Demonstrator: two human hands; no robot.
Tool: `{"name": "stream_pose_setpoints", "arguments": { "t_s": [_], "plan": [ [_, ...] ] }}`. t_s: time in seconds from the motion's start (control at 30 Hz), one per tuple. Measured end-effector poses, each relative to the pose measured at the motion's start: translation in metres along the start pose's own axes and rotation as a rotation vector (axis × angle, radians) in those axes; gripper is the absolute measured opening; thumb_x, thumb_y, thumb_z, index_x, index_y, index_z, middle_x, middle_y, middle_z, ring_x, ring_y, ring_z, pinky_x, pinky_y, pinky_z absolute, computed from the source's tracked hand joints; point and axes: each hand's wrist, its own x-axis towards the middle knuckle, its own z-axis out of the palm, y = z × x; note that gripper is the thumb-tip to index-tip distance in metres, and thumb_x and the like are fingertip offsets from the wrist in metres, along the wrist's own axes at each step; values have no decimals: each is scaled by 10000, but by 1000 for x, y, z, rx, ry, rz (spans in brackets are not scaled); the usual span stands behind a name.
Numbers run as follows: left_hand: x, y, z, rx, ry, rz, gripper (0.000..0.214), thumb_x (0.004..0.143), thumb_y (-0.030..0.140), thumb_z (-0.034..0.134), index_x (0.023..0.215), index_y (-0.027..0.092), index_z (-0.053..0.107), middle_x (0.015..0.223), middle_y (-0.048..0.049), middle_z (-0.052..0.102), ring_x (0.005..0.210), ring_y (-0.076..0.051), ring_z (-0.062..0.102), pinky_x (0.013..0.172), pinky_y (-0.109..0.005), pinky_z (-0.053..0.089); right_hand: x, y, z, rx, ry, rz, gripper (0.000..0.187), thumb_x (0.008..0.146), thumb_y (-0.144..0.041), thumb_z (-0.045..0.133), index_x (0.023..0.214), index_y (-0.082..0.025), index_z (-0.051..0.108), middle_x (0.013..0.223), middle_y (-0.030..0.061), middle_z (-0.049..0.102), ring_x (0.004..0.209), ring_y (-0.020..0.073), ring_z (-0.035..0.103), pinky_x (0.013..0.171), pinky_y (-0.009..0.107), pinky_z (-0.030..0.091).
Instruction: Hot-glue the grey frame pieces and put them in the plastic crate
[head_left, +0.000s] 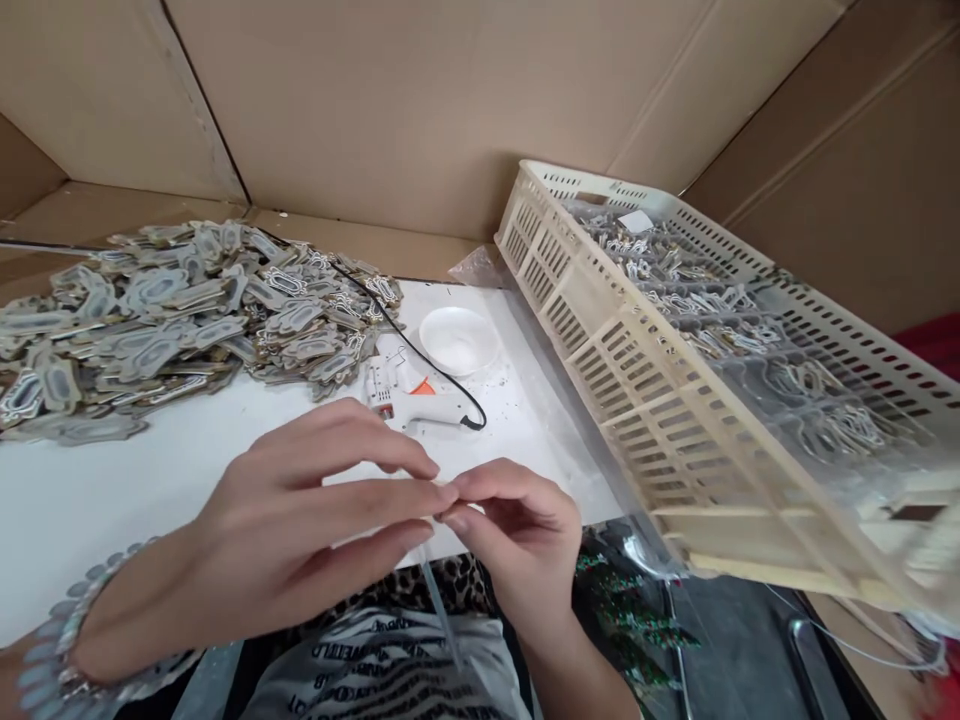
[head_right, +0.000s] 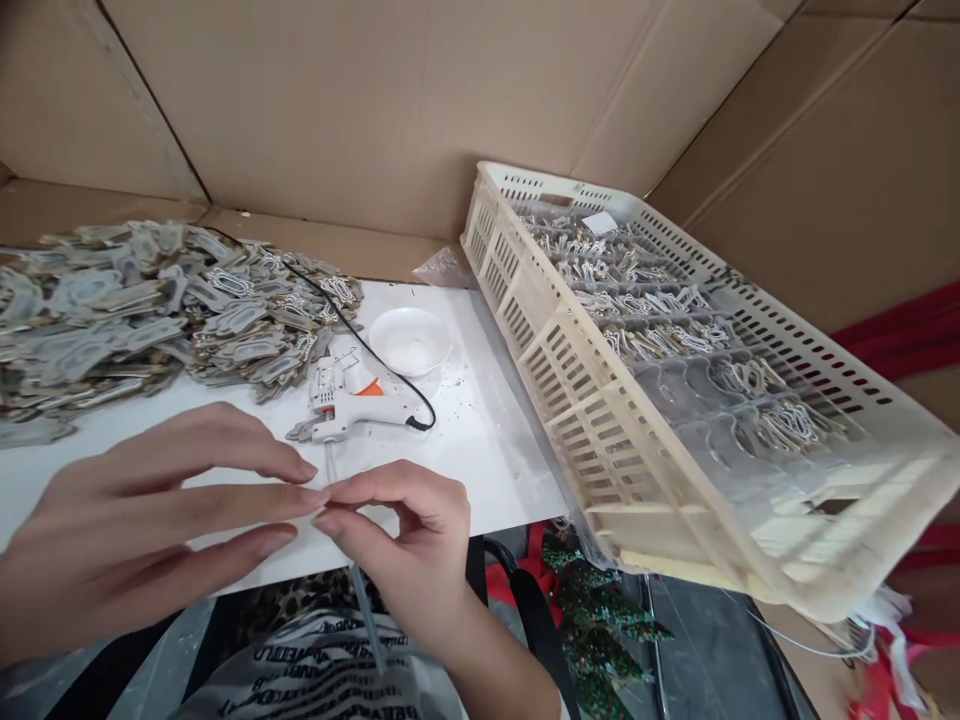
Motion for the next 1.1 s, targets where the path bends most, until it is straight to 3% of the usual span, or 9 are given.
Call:
{"name": "stream_pose_setpoints", "arguments": {
  "t_s": [0.17, 0.3, 0.47, 0.63, 0.8, 0.97, 1.1],
  "plan": [
    [9, -3, 8, -4, 40, -7, 166, 966, 156, 590, 1063, 251, 686, 941, 3, 727, 776, -96, 647, 743, -237, 544, 5, 2, -7, -207, -3, -136, 284, 790, -69, 837, 960, -295, 811, 826, -23, 811, 736, 100, 753, 719, 170, 610],
    [14, 0, 8, 13, 0, -47, 138, 957, 147, 603, 998, 254, 679, 911, 37, 744, 754, -78, 661, 805, -215, 558, 9, 2, -9, -331, -35, -240, 232, 838, -64, 789, 962, -259, 782, 829, -2, 806, 725, 127, 753, 687, 218, 625],
    [8, -2, 8, -21, -31, -78, 158, 974, 152, 562, 1032, 257, 665, 926, 23, 742, 761, -93, 675, 733, -193, 553, 12, 0, -9, -434, -59, -338, 163, 886, -95, 751, 961, -240, 749, 793, 3, 791, 684, 143, 742, 634, 251, 635],
    [7, 0, 11, 87, -40, -153, 118, 978, 171, 550, 964, 244, 642, 899, 25, 741, 757, -101, 699, 764, -181, 572, 11, 3, -9, -540, -62, -401, 218, 906, -74, 707, 1035, -249, 730, 823, 6, 791, 714, 161, 749, 625, 281, 641],
    [4, 0, 16, -8, -42, -209, 122, 1000, 191, 515, 979, 247, 621, 908, 30, 725, 781, -89, 690, 790, -170, 570, 8, 5, -9, -553, -52, -387, 213, 904, -75, 704, 1030, -246, 723, 828, 7, 783, 725, 157, 742, 630, 278, 633],
    [0, 3, 18, -139, -34, -343, 147, 994, 216, 517, 970, 248, 658, 900, 23, 721, 633, -72, 625, 544, -169, 483, 8, 5, -8, -518, -59, -344, 189, 896, -88, 729, 1013, -237, 723, 852, 5, 777, 768, 147, 741, 669, 263, 630],
    [0, 4, 16, -199, -10, -379, 127, 977, 212, 537, 937, 255, 650, 866, 28, 704, 587, -75, 598, 512, -187, 450, 5, 5, -8, -478, -59, -293, 220, 879, -88, 753, 1023, -254, 737, 863, 6, 781, 781, 150, 741, 691, 270, 631]
  ]
}}
